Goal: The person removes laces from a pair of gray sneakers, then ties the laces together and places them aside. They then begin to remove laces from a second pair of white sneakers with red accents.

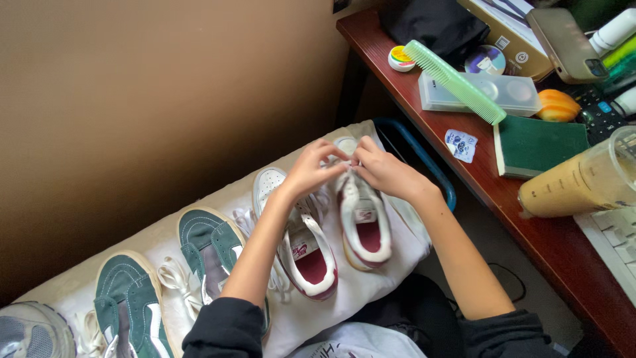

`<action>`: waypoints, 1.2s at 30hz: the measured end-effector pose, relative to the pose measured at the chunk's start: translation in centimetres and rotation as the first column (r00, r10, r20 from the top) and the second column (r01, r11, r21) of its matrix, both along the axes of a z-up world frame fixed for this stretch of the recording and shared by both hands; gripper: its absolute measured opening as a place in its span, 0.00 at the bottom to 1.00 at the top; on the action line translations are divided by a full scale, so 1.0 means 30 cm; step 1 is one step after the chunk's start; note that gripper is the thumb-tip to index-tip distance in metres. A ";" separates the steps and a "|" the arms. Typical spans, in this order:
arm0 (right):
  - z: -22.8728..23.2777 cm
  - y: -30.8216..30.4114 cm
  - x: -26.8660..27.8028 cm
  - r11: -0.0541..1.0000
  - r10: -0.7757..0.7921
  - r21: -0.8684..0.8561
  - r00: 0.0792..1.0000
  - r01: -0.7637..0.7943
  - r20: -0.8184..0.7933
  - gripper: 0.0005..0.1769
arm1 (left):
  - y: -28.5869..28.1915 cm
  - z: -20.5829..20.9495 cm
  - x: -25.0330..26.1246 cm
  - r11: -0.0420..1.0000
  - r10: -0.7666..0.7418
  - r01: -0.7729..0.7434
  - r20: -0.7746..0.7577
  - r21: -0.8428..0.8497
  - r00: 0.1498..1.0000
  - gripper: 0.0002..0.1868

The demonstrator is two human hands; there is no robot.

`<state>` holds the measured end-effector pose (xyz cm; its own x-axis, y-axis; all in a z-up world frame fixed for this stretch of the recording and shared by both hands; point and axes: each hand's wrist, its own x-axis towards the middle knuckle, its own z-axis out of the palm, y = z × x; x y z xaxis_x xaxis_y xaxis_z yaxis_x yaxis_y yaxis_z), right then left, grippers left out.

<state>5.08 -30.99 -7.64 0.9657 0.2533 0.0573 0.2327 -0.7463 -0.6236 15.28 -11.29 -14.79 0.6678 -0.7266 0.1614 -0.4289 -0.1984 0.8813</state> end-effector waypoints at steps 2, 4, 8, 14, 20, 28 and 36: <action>-0.005 -0.018 -0.011 0.999 -0.009 0.040 1.000 0.008 0.007 0.08 | -0.015 0.005 -0.018 0.999 -0.050 0.050 0.025 -0.019 0.998 0.23; -0.011 -0.038 -0.025 0.995 -0.013 0.098 0.999 0.010 0.030 0.07 | -0.024 0.006 -0.031 0.996 -0.046 0.045 0.003 0.075 0.999 0.26; -0.028 -0.050 -0.049 0.979 -0.031 0.203 0.995 0.012 0.092 0.06 | -0.033 0.004 -0.027 0.980 -0.104 0.096 0.036 0.176 0.994 0.23; -0.060 -0.010 -0.046 0.981 -0.062 0.193 0.985 0.030 0.159 0.07 | -0.012 -0.039 -0.023 0.976 -0.103 0.085 0.080 0.201 0.991 0.22; -0.083 0.022 -0.043 0.926 -0.166 0.359 0.980 0.115 0.115 0.05 | -0.011 -0.099 0.003 0.999 0.013 -0.005 -0.169 0.048 0.986 0.17; -0.116 0.018 -0.058 0.865 -0.247 0.457 0.969 0.210 0.024 0.07 | -0.022 -0.094 -0.012 0.996 -0.068 0.040 -0.419 -0.076 0.905 0.14; -0.085 0.035 -0.066 0.787 -0.395 0.396 0.880 0.473 -0.265 0.16 | 0.018 -0.038 -0.031 0.993 0.117 -0.120 -0.240 0.002 0.964 0.10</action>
